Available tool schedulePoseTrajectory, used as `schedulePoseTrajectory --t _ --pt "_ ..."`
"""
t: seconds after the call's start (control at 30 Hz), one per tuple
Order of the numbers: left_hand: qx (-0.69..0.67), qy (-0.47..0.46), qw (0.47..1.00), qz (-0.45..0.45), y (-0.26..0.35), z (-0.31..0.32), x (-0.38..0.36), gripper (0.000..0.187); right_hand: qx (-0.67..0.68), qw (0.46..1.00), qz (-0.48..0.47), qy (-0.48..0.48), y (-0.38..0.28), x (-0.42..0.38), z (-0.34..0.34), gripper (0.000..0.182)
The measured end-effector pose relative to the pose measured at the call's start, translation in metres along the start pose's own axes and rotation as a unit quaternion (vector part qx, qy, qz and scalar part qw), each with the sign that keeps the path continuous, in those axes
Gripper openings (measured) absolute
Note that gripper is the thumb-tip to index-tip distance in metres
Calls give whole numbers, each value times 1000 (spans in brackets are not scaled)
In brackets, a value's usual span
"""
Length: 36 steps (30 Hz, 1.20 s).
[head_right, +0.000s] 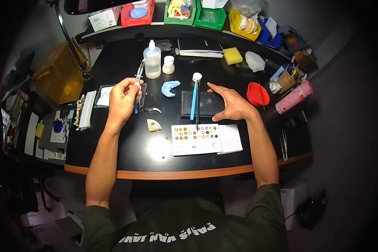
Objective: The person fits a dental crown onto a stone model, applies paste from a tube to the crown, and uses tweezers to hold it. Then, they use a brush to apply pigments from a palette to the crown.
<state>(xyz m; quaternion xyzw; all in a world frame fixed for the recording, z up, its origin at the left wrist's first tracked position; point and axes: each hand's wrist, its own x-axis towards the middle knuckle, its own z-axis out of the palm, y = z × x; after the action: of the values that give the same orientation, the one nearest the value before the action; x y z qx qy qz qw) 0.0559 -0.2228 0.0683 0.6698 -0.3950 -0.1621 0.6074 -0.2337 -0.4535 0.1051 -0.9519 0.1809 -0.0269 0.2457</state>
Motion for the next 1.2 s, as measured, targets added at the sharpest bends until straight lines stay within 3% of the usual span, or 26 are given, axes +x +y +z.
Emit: schedulePoseTrajectory --t 0.53,0.63,0.73,0.8,0.83,0.93,1.2 --pt "5 22 999 30 -10 4 3 21 27 999 -7 -44 15 36 17 122" --pt "21 13 999 33 -9 4 2 21 -56 997 -36 -38 17 35 18 116" --pt "36 1 999 32 -4 4 -1 21 -53 995 -81 -9 10 33 17 95" --pt "42 -11 999 29 -1 6 -2 20 -11 996 -83 43 -3 40 19 69" --pt "45 -16 999 25 -1 6 -3 20 -2 991 -88 105 -11 44 26 40" --pt "57 -22 998 23 4 4 -5 21 37 994 30 104 -30 53 40 26" --pt "52 -18 998 32 5 4 -5 20 9 983 116 143 -43 57 55 17"
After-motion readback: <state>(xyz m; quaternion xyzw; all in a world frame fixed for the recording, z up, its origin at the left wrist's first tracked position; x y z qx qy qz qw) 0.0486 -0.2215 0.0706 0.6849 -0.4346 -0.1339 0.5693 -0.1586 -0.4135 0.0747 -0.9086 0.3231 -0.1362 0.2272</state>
